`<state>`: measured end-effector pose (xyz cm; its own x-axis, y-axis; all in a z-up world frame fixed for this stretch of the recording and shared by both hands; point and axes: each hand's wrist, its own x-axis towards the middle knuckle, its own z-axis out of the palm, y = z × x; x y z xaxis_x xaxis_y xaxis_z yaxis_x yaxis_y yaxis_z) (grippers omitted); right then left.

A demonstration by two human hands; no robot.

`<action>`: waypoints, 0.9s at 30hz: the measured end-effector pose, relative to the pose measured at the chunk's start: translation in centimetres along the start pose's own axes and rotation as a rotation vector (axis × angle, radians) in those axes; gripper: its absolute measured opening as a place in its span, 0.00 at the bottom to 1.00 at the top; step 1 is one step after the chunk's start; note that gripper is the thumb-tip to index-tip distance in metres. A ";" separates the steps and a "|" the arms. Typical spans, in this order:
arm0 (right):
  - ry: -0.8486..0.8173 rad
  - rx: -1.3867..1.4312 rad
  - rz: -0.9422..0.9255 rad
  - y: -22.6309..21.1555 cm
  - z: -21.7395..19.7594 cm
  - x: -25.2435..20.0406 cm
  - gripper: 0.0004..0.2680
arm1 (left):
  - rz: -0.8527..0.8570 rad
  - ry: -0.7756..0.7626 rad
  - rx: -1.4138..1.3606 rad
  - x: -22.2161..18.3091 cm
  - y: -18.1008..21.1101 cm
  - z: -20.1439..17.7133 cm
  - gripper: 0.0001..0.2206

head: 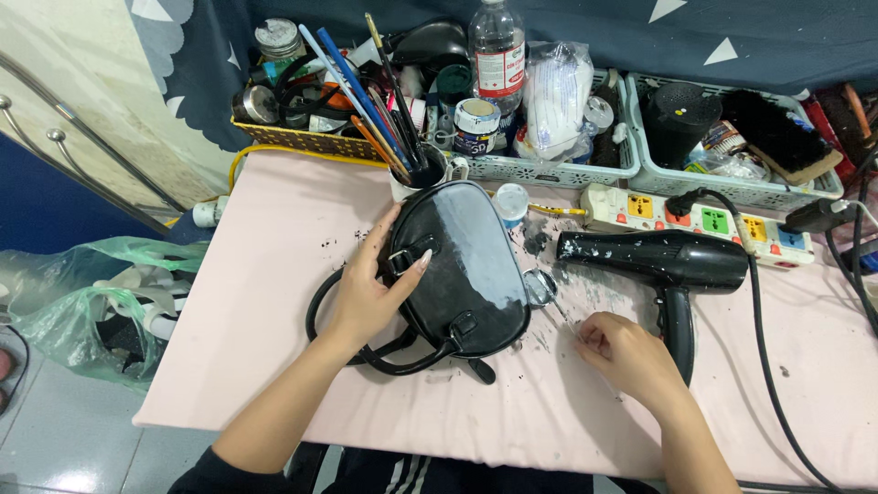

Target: The person applies a white substance to a black handbag using a thin brush, then uses a hairdryer to dry the area before continuing to paint the leather surface.

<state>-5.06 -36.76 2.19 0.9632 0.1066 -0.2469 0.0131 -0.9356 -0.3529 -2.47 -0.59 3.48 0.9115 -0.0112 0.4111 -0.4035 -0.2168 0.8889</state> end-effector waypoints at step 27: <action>0.232 0.591 -0.231 1.0 -3.4 -1.0 0.12 | -0.517 -0.236 -0.228 0.2 -1.9 -6.4 0.27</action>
<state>-5.08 -38.95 5.14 0.9868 0.1456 0.0711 0.1403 -0.5488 -0.8241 -2.06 6.07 3.19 0.9762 -0.1821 -0.1181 0.1130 -0.0381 0.9929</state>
